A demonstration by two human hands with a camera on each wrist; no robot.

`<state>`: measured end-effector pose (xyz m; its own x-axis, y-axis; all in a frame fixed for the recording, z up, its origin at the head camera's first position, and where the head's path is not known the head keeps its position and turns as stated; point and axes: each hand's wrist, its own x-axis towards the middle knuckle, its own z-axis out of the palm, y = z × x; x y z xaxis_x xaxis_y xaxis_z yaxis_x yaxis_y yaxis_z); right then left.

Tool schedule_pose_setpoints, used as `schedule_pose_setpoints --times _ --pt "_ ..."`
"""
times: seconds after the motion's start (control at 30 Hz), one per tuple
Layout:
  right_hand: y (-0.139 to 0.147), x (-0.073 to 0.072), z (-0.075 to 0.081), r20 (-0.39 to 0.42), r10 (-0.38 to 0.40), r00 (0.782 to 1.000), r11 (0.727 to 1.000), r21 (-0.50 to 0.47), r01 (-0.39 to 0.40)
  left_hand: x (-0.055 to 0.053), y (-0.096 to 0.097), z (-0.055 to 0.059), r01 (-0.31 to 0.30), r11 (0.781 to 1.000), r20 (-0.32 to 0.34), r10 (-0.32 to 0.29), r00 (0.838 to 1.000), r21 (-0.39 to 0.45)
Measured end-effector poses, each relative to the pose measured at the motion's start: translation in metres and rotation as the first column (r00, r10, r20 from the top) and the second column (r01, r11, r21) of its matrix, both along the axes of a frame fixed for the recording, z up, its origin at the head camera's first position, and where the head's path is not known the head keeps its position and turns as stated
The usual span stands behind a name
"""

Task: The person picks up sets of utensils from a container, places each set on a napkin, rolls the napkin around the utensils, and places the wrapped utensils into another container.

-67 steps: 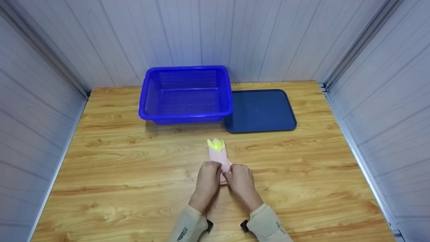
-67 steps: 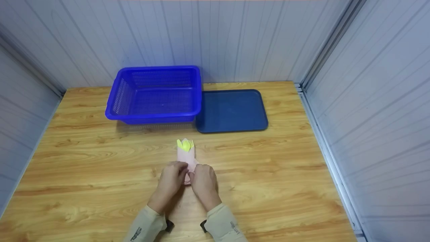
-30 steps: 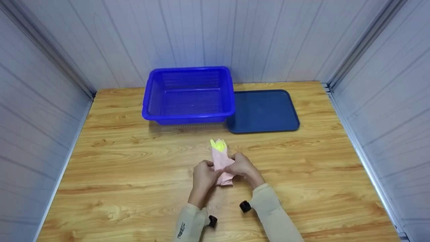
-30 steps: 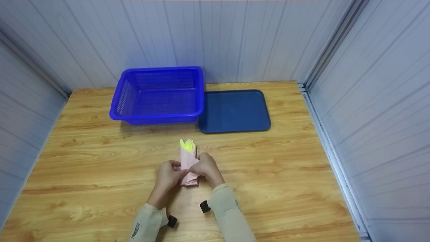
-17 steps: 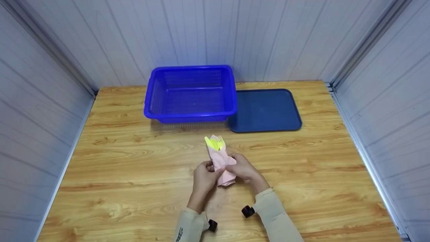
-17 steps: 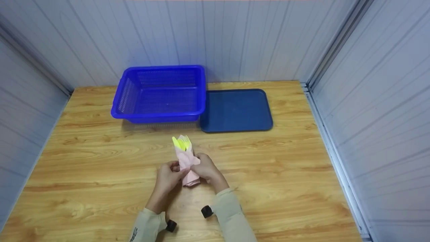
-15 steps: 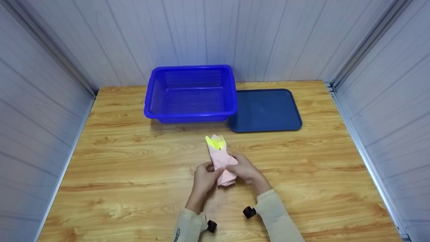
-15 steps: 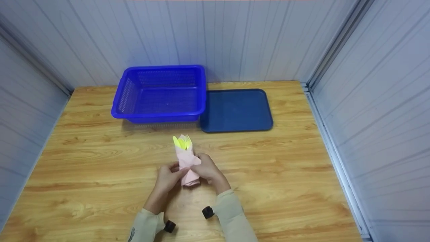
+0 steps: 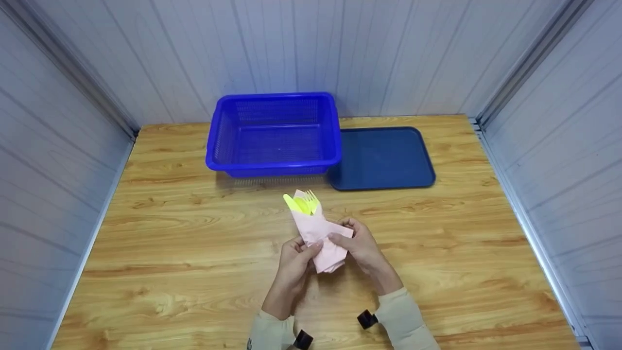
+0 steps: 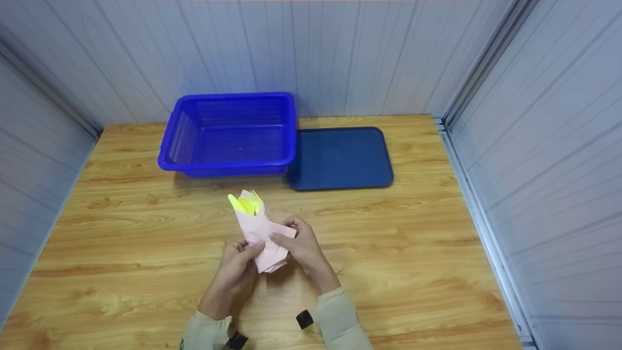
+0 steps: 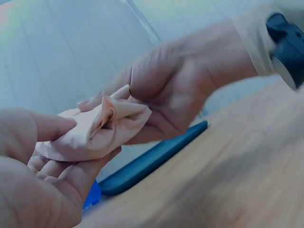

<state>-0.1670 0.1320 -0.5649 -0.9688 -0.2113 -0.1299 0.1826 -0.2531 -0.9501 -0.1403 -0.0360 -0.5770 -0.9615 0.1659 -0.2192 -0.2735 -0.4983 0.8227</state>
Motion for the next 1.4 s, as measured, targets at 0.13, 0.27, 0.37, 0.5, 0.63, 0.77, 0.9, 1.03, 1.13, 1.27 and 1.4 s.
schedule_pose_setpoints --times 0.13,0.27,0.37,0.5,0.63,0.77,0.9,1.03,1.13,1.27,1.4 --pt "-0.008 0.005 -0.001 -0.054 -0.166 0.985 0.986 -0.010 0.166 0.000 0.002 0.005 -0.012 1.000 0.008 0.012 1.000 0.015" --pt "-0.016 0.009 -0.002 -0.174 -0.351 0.920 0.935 -0.007 0.356 0.001 0.003 0.008 -0.029 0.998 -0.003 0.029 1.000 0.050" --pt "-0.017 0.012 0.001 -0.415 -0.410 0.813 0.873 0.080 0.481 0.003 0.005 0.011 -0.054 0.997 -0.017 0.055 0.998 0.061" --pt "-0.015 0.015 0.009 -0.789 -0.242 0.564 0.708 0.254 0.659 0.006 0.006 0.015 -0.096 0.995 -0.046 0.096 0.994 -0.001" --pt "-0.014 0.017 0.018 -0.913 -0.012 0.408 0.547 0.335 0.767 0.007 0.007 0.018 -0.143 0.986 -0.061 0.138 0.989 -0.083" --pt "-0.016 0.023 0.024 -0.895 0.074 0.440 0.473 0.419 0.775 0.008 0.008 0.021 -0.173 0.976 -0.091 0.162 0.983 -0.133" --pt "-0.022 0.031 0.030 -0.788 0.061 0.613 0.542 0.542 0.642 0.010 0.008 0.025 -0.185 0.964 -0.152 0.157 0.976 -0.192" --pt "-0.023 0.039 0.039 -0.596 0.038 0.802 0.652 0.623 0.432 0.010 0.007 0.028 -0.177 0.961 -0.201 0.134 0.970 -0.213" --pt "-0.019 0.041 0.046 -0.477 0.046 0.878 0.698 0.644 0.313 0.010 0.007 0.029 -0.178 0.959 -0.230 0.127 0.965 -0.219" --pt "-0.011 0.039 0.051 -0.355 0.070 0.932 0.760 0.624 0.181 0.010 0.005 0.028 -0.181 0.954 -0.267 0.115 0.957 -0.239" --pt "-0.005 0.034 0.049 -0.260 0.107 0.960 0.841 0.538 0.052 0.008 0.002 0.028 -0.124 0.958 -0.228 0.064 0.972 -0.259"
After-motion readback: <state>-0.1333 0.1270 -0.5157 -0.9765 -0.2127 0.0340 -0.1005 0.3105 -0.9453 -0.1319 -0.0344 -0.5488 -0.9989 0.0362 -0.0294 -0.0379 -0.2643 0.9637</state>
